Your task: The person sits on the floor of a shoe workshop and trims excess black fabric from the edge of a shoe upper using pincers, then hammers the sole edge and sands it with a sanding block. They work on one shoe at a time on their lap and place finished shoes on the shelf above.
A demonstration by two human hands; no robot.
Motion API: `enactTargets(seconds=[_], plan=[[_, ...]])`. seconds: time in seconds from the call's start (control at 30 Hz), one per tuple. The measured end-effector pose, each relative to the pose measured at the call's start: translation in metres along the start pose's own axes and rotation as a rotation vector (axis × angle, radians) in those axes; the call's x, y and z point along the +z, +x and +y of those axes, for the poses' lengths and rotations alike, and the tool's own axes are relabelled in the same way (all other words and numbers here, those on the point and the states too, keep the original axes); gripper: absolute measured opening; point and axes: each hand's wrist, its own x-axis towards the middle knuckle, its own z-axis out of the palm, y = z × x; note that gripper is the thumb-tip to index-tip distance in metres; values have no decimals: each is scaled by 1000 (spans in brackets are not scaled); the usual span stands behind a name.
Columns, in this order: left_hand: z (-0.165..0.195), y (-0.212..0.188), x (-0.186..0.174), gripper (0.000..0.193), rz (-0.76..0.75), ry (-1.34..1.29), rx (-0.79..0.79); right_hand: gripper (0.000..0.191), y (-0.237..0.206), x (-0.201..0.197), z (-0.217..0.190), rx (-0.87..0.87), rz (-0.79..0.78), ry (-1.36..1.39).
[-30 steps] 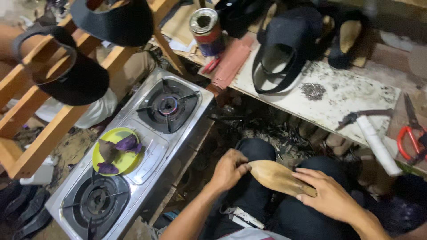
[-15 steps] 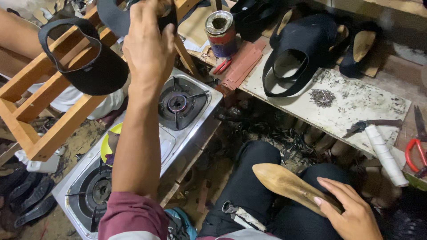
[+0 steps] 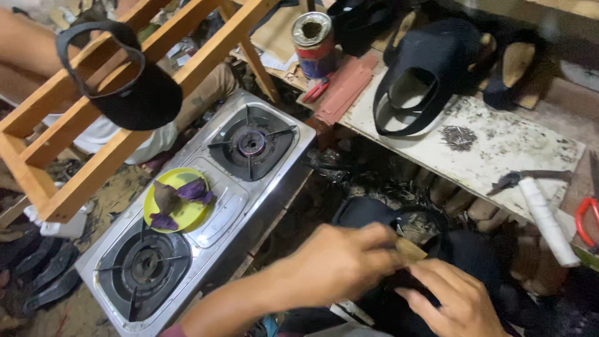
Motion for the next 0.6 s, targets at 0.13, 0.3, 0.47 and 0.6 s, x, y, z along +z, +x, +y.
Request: enactTargets(seconds=[0.13,0.3,0.47,0.6], plan=[[-25,-35,-91,51,340,753,-191,42,-25,5,15,63,-26,78],[-60,-53,-189,41,519,1123,-491,26,-38,4,28,45,-97,81],[-105,-40,-204,16,546,1102,-324,26,-32,3,23,-55,-68,61],[-127,-29,-204,22,570,1129,-342,27,-34,-2,20,-32,-80,48]])
